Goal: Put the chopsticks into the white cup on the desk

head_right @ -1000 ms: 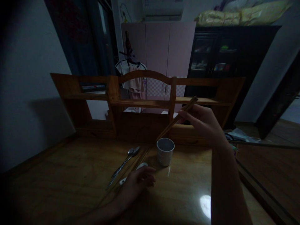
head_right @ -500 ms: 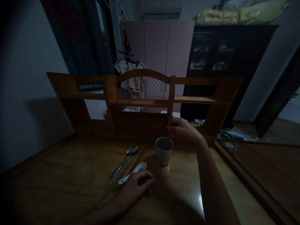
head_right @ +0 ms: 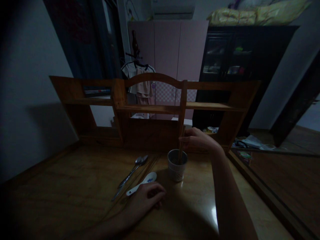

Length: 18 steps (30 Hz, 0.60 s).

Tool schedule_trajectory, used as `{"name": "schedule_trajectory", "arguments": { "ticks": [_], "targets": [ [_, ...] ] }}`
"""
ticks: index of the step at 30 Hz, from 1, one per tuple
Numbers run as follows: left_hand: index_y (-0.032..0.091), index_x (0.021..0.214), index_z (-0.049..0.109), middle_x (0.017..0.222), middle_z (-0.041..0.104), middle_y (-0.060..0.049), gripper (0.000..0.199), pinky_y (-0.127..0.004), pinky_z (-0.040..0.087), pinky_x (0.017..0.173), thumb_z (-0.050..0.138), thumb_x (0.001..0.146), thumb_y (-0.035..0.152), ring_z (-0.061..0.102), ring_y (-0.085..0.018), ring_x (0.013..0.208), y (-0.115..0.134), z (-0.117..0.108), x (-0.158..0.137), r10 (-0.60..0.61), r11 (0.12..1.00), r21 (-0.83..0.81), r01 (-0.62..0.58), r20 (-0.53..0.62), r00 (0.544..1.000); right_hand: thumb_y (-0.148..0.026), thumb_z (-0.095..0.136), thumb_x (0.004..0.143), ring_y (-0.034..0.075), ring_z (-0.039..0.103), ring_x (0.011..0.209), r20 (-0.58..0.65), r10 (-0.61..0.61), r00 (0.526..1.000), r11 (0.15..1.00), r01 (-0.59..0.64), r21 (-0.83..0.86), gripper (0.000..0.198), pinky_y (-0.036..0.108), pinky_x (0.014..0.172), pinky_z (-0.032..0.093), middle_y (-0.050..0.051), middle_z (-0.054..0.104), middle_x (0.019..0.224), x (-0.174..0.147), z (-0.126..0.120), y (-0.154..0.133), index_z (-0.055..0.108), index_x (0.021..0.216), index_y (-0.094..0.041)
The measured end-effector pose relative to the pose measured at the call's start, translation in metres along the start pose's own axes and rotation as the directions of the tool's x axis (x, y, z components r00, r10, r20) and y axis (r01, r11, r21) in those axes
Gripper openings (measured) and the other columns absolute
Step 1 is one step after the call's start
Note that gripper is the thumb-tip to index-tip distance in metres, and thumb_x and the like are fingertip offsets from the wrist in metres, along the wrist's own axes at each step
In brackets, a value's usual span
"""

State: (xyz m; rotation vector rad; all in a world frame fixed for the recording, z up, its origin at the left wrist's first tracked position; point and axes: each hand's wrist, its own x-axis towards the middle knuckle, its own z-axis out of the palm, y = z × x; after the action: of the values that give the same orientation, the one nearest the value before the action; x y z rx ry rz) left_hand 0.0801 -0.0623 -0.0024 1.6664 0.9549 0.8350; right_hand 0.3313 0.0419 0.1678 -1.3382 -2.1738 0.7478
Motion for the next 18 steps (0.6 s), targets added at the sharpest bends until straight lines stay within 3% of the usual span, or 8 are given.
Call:
{"name": "schedule_trajectory", "arguments": {
  "ticks": [9,18],
  "targets": [
    [0.017,0.087,0.068,0.082,0.067,-0.003,0.022,-0.022,0.048,0.057,0.055,0.086,0.035,0.062,-0.012,0.061,0.004,-0.001,-0.001,-0.027,0.999,0.032,0.027,0.001,1.000,-0.050,0.063,0.080,0.019,0.066,0.069,0.085,0.000,0.996,0.995,-0.008,0.102,0.038,0.030,0.066,0.049,0.008,0.071,0.076,0.002,0.005,0.001,0.067,0.081,-0.012],
    [0.018,0.088,0.068,0.080,0.066,-0.002,0.023,-0.022,0.047,0.055,0.054,0.086,0.037,0.061,-0.012,0.060,0.004,0.000,-0.001,-0.022,0.999,0.039,0.022,-0.005,1.000,-0.048,0.068,0.076,0.017,0.064,0.067,0.118,-0.022,0.993,0.988,0.004,0.152,0.035,0.028,0.062,0.048,0.004,0.069,0.074,0.013,0.018,0.010,0.064,0.086,-0.015]
  ]
}}
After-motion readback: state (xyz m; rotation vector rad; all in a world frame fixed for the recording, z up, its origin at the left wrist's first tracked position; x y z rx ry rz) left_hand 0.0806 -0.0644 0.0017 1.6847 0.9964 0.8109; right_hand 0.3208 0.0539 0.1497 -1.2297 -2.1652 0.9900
